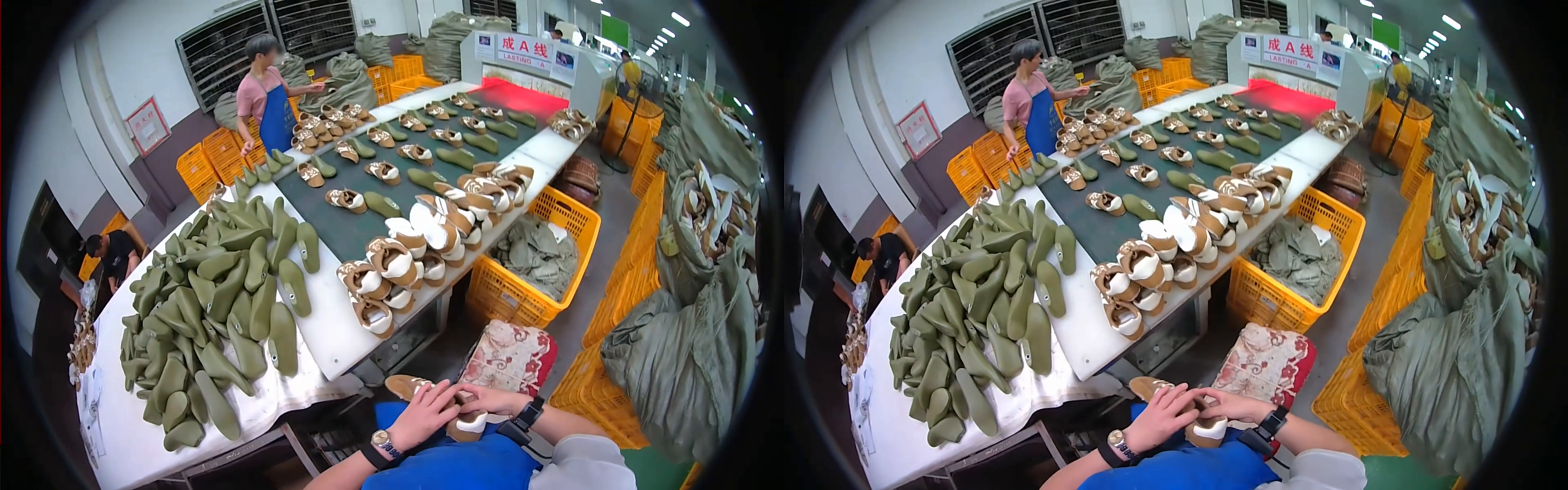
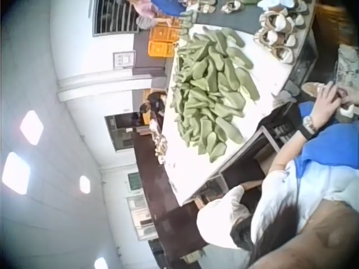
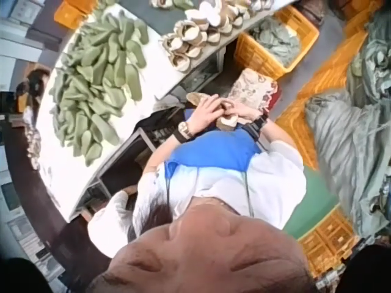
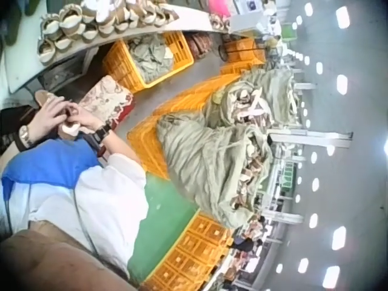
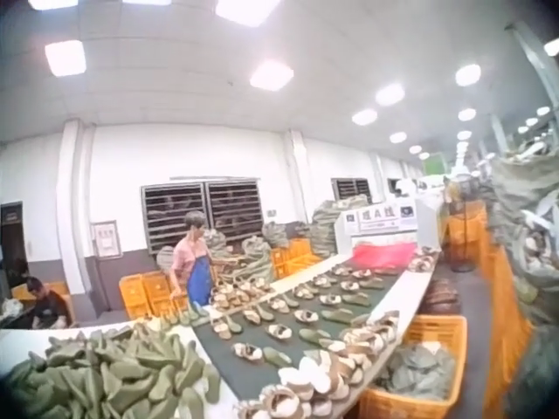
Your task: Placing shoe lasts into shoe uppers and arranging them on a conveyor belt in a factory.
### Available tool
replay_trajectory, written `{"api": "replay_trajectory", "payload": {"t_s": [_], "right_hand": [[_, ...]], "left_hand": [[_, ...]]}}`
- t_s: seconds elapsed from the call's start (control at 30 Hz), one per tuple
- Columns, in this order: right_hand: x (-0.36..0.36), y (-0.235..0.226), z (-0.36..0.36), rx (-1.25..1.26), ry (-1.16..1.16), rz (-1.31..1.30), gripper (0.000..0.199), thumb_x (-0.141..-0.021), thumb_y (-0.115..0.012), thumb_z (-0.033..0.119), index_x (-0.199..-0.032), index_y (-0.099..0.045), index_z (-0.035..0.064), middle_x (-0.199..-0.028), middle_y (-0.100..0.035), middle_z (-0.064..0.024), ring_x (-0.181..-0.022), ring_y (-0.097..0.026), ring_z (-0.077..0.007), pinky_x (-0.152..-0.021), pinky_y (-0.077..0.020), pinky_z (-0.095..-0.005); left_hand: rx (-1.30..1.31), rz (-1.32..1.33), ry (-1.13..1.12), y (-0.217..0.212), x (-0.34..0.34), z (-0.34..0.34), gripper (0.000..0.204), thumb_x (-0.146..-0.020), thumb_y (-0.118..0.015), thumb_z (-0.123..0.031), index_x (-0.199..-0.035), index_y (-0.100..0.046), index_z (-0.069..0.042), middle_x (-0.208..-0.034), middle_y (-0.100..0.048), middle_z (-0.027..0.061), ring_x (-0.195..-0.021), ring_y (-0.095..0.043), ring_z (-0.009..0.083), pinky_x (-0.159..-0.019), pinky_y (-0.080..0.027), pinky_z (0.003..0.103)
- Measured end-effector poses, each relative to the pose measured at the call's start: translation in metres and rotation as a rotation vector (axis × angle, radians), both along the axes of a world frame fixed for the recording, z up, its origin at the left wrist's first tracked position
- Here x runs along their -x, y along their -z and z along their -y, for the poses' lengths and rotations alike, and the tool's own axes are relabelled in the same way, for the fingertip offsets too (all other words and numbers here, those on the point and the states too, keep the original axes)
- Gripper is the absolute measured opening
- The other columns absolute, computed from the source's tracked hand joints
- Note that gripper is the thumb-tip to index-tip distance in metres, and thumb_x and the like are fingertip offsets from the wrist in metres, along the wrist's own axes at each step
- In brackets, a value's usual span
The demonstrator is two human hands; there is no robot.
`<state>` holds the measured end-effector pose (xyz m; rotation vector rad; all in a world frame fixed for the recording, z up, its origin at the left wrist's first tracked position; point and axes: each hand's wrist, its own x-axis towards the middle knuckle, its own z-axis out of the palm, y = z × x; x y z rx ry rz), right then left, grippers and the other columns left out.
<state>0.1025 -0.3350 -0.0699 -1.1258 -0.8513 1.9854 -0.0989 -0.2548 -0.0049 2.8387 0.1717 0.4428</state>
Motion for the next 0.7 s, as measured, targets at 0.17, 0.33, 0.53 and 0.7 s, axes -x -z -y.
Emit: {"api": "replay_trajectory", "payload": {"t_s": [0.17, 0.33, 0.53, 0.7], "right_hand": [[-0.057, 0.007, -0.042, 0.118, 0.245, 0.341, 0.062, -0.070, -0.066, 0.004, -0.125, -0.039, 0.0078, -0.103, -0.055, -0.0080, -0.094, -0.056, -0.0168, -0.079, -0.0468, -0.0274], [-0.177, 0.110, -0.091, 0.023, 0.118, 1.250, 0.058, -0.066, -0.059, 0.009, -0.122, -0.046, 0.0098, -0.093, -0.063, -0.0177, -0.087, -0.062, -0.0292, -0.069, -0.0509, -0.0371], [-0.290, 0.224, -0.127, 0.142, -0.442, 1.506, 0.033, -0.070, -0.059, 0.029, -0.087, -0.067, 0.0032, -0.087, -0.066, -0.0176, -0.082, -0.064, -0.0312, -0.069, -0.0508, -0.0394], [-0.330, 0.263, -0.152, 0.161, -0.726, 1.306, 0.030, -0.071, -0.058, 0.027, -0.091, -0.065, 0.0055, -0.090, -0.065, -0.0182, -0.085, -0.062, -0.0312, -0.072, -0.0483, -0.0396]], "left_hand": [[0.229, 0.066, -0.180, -0.010, 0.016, -0.044, 0.055, -0.067, -0.067, -0.009, -0.119, -0.049, -0.008, -0.119, -0.048, 0.0174, -0.105, -0.050, 0.0351, -0.087, -0.044, 0.040], [0.429, -0.020, -0.654, 0.056, 0.101, -0.070, 0.032, -0.077, -0.062, -0.023, -0.104, -0.057, -0.005, -0.092, -0.061, 0.0161, -0.086, -0.058, 0.0335, -0.075, -0.048, 0.041], [0.642, -0.018, -0.908, 0.150, 0.118, -0.105, 0.035, -0.082, -0.058, -0.011, -0.115, -0.054, -0.001, -0.103, -0.060, 0.0153, -0.093, -0.058, 0.0281, -0.082, -0.045, 0.031], [0.699, -0.029, -1.045, 0.198, 0.153, -0.133, 0.037, -0.082, -0.058, -0.011, -0.117, -0.053, -0.001, -0.104, -0.060, 0.0152, -0.094, -0.057, 0.0276, -0.082, -0.045, 0.032]]}}
